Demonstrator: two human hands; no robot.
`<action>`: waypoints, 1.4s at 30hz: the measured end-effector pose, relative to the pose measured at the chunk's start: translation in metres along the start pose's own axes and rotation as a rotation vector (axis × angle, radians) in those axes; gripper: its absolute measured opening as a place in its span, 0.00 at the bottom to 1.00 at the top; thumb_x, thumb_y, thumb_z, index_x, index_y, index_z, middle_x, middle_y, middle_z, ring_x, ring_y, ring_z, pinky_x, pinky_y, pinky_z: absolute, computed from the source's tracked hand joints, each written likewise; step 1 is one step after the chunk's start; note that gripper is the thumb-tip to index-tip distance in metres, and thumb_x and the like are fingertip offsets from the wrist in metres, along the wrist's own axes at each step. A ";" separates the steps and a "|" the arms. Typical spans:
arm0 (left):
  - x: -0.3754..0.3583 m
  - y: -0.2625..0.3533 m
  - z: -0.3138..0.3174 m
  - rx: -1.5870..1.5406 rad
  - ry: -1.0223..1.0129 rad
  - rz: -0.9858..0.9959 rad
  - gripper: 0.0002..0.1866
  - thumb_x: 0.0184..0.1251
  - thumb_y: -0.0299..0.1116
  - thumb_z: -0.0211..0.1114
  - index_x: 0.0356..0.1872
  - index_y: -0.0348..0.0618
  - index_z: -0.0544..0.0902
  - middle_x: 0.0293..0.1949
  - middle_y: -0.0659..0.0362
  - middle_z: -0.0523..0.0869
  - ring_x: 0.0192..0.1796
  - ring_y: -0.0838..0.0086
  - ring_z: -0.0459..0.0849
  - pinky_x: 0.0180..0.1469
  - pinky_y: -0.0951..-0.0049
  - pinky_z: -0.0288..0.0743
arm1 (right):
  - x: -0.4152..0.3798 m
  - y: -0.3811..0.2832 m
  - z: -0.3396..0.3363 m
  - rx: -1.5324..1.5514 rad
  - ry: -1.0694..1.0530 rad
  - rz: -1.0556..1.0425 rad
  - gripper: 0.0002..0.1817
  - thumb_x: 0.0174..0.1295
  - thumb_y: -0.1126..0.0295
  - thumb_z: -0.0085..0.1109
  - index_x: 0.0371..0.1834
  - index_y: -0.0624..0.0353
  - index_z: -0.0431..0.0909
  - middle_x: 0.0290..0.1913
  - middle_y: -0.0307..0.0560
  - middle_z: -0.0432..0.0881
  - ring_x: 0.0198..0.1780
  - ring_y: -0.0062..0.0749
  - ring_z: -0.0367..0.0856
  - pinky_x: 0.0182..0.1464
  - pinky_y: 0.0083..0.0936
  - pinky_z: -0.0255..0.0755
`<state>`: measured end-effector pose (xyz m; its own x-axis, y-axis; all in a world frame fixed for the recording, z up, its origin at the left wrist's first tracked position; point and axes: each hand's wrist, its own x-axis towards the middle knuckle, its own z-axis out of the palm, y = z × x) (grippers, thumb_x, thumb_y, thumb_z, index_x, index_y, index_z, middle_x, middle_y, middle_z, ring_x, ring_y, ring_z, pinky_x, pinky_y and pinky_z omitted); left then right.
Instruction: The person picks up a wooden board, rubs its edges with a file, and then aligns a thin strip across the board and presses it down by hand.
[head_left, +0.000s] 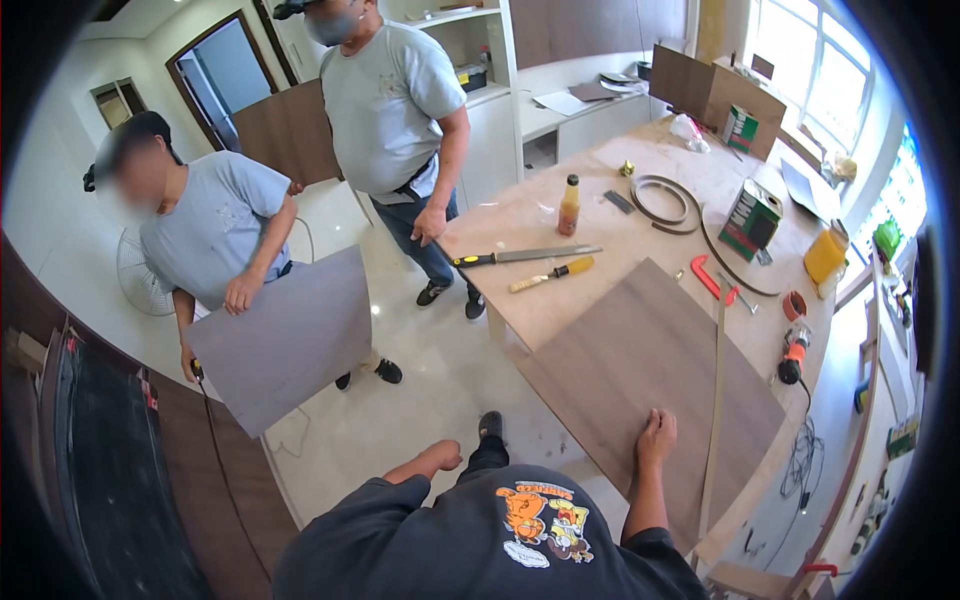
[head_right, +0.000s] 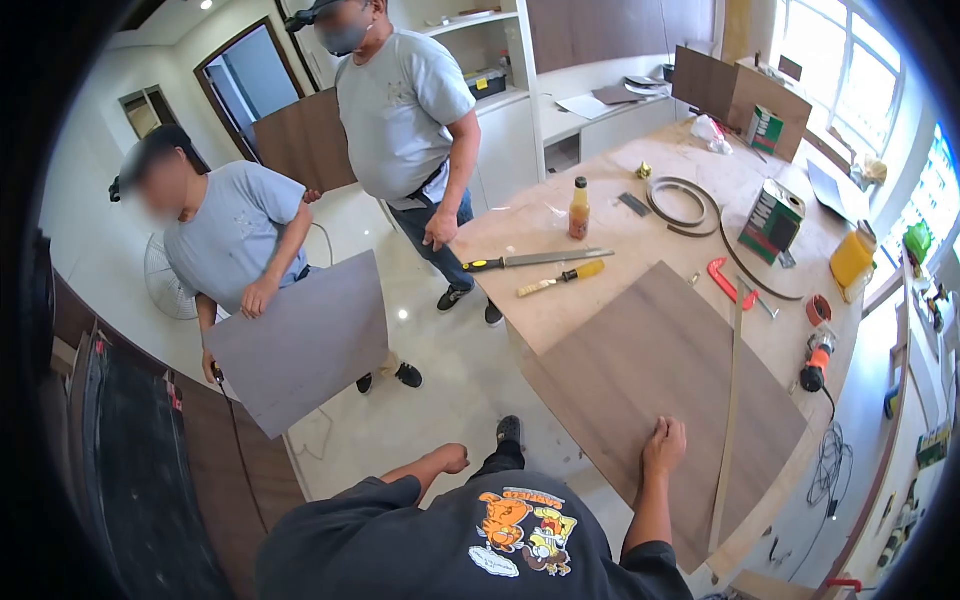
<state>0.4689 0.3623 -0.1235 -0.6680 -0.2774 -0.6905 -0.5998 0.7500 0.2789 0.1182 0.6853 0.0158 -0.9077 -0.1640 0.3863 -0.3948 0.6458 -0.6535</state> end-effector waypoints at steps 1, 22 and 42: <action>0.004 0.008 -0.001 -0.009 -0.008 0.019 0.18 0.61 0.42 0.60 0.38 0.34 0.86 0.42 0.40 0.84 0.48 0.47 0.83 0.52 0.54 0.75 | 0.000 0.003 0.001 0.018 0.005 -0.002 0.10 0.66 0.67 0.55 0.33 0.63 0.76 0.31 0.53 0.76 0.33 0.47 0.74 0.38 0.37 0.67; -0.019 0.036 -0.026 -0.088 -0.033 -0.040 0.20 0.62 0.44 0.63 0.41 0.34 0.85 0.44 0.41 0.85 0.50 0.47 0.82 0.52 0.54 0.75 | -0.004 0.003 0.002 0.094 -0.009 -0.005 0.15 0.68 0.62 0.55 0.31 0.65 0.74 0.30 0.54 0.75 0.33 0.45 0.72 0.40 0.38 0.67; -0.008 0.042 -0.018 -0.132 0.069 -0.035 0.18 0.62 0.42 0.61 0.38 0.34 0.86 0.42 0.41 0.85 0.49 0.47 0.83 0.52 0.53 0.75 | -0.002 0.014 0.006 0.080 -0.005 -0.079 0.10 0.65 0.69 0.57 0.31 0.66 0.74 0.31 0.52 0.74 0.34 0.44 0.72 0.39 0.37 0.66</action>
<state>0.4412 0.3851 -0.0946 -0.6719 -0.3461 -0.6548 -0.6728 0.6550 0.3440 0.1135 0.6895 0.0021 -0.8738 -0.2162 0.4357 -0.4754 0.5689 -0.6711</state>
